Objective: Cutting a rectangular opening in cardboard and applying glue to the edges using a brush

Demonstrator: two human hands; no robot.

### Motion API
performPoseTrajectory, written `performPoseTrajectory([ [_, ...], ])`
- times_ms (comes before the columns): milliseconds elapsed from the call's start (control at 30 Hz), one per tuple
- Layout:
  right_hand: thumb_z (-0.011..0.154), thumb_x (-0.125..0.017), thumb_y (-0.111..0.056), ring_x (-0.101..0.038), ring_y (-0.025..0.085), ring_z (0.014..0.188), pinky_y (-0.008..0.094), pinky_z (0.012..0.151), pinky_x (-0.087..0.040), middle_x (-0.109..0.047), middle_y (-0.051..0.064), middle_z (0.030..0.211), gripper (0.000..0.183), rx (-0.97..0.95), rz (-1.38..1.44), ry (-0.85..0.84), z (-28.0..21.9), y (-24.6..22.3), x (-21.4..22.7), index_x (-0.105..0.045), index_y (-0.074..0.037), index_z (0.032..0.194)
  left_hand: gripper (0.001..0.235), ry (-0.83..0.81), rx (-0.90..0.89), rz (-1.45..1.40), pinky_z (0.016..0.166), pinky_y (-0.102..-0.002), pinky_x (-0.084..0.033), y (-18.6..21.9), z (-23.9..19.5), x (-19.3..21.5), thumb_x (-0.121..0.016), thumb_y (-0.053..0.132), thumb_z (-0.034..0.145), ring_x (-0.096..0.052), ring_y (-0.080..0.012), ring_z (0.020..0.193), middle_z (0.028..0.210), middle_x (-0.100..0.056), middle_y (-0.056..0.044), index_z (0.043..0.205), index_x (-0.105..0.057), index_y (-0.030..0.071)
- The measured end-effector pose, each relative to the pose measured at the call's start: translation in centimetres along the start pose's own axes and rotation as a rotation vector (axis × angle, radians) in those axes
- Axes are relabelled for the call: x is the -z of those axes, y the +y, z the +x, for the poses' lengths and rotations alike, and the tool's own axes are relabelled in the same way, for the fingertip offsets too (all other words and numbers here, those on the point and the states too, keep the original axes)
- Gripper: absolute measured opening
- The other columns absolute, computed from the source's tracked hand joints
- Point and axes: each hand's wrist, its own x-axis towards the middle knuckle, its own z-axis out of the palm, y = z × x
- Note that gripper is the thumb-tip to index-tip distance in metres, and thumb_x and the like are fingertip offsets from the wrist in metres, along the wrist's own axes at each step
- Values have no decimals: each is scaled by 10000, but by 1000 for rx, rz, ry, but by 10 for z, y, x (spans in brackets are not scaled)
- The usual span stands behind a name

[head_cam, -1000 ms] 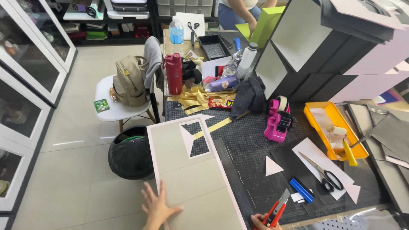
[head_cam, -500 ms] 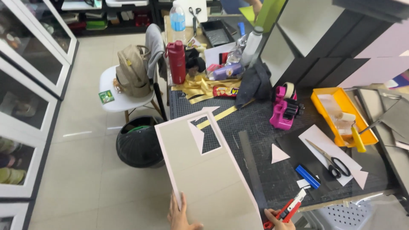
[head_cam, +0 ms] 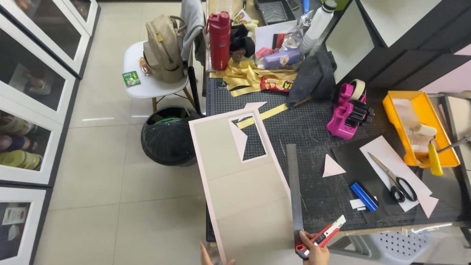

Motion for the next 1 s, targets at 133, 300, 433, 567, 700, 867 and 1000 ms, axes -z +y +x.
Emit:
performPoseTrajectory([
  [133,638,-932,-78,-644,186,778,320,712,-518,-699,79,834,284,-66,-295,70,-10,-9,22,-735,-3,827,1125,-142,142,-33,926,-496,-390,-19,-8,-4,-747,780,508,-388,-316,1313,1362,-350,-160,1344,-306,169],
  [300,694,-922,-89,-669,171,883,305,863,-500,-735,91,934,295,-139,-368,64,22,6,38,-739,-8,911,680,-292,310,-100,806,-344,-469,-31,-4,-24,-755,636,649,-624,-217,1097,1074,-586,-47,1092,-487,195],
  [433,677,-794,143,-637,191,744,365,768,-602,-626,114,785,330,112,207,-50,17,36,18,-556,-56,787,355,-438,456,-133,709,-222,-531,-51,-25,-29,-761,520,762,-813,-138,924,844,-774,44,892,-631,216],
  [567,732,-784,98,-672,214,820,348,770,-566,-692,128,884,226,58,188,-151,2,30,5,-642,5,882,267,-606,591,-185,736,-168,-322,-31,-14,-34,-716,358,878,-768,-122,909,980,-802,19,1038,-631,162],
  [700,726,-784,116,-672,220,855,317,793,-543,-715,168,896,194,115,77,-161,-31,7,1,-656,30,843,571,-684,505,-186,993,-365,-499,-24,-13,-38,-623,489,897,-672,-260,1164,1255,-692,-60,1354,-476,179],
  [867,681,-809,101,-636,190,706,294,637,-512,-705,127,779,187,152,5,-212,-40,18,-13,-749,53,852,646,-930,-467,636,893,-621,-457,-28,-6,-53,-322,6,983,-128,-778,1311,1338,-61,-665,1598,-214,172],
  [1000,722,-785,102,-525,166,546,306,478,-442,-681,114,735,146,112,60,-350,-48,34,-47,-703,22,812,639,-1450,-20,261,856,-350,-501,18,32,-40,-364,548,1073,-663,-272,1018,1112,-688,-175,1094,-672,-12],
])
